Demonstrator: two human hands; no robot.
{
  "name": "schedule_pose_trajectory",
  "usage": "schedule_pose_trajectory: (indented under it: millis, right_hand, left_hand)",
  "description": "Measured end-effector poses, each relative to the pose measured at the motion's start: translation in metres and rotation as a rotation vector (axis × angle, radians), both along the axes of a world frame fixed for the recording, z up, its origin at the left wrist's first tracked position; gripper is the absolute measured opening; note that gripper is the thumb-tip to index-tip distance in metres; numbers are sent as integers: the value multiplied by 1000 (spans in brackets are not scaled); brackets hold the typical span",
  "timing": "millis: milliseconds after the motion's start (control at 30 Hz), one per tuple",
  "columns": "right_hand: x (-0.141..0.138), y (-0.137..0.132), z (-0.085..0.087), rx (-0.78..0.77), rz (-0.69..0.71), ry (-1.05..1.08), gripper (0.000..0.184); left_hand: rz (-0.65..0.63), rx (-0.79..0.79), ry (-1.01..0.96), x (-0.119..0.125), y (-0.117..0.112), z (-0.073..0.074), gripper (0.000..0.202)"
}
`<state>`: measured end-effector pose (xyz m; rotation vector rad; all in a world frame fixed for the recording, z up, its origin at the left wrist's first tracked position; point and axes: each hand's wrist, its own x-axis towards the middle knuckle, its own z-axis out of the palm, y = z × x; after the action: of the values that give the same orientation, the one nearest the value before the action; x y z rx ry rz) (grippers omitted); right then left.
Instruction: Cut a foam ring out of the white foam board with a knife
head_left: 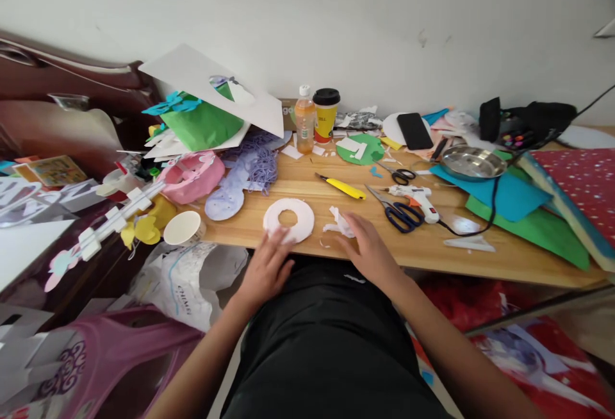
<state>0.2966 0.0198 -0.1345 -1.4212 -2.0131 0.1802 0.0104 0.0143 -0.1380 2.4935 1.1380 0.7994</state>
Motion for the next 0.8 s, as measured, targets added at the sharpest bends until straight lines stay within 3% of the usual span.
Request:
schedule_pose_trajectory:
  millis: [100, 167, 233, 333, 400, 467, 567, 667, 800]
  right_hand:
    - [-5, 24, -11, -60, 34, -182, 50]
    - [-1, 24, -14, -68, 67, -248, 40]
    - [7, 11, -15, -37, 65, -253, 41]
    - [26, -25, -20, 21, 48, -239, 44]
    - [45, -54, -26, 59, 67, -257, 47]
    - [64, -82, -34, 117, 84, -273, 47]
    - [83, -112, -46, 162, 132, -164, 43]
    - [77, -121, -51, 12, 250, -64, 43]
    - [50, -103, -52, -303, 389, -1, 51]
  left_hand:
    - [-490, -335, -63, 17, -22, 12, 49]
    - [-627, -471, -4, 25, -23, 12, 50]
    - [-577, -518, 54, 22, -10, 3, 51]
    - [-324, -524, 89, 2, 17, -23, 47]
    - [-234, -515, 90, -13, 29, -39, 42]
    - [-200, -496, 69, -21, 30, -48, 42]
    - [-182, -480, 54, -23, 19, -47, 43]
    - [-174, -469, 21, -23, 5, -41, 40]
    - [-87, -332, -50, -33, -8, -43, 29]
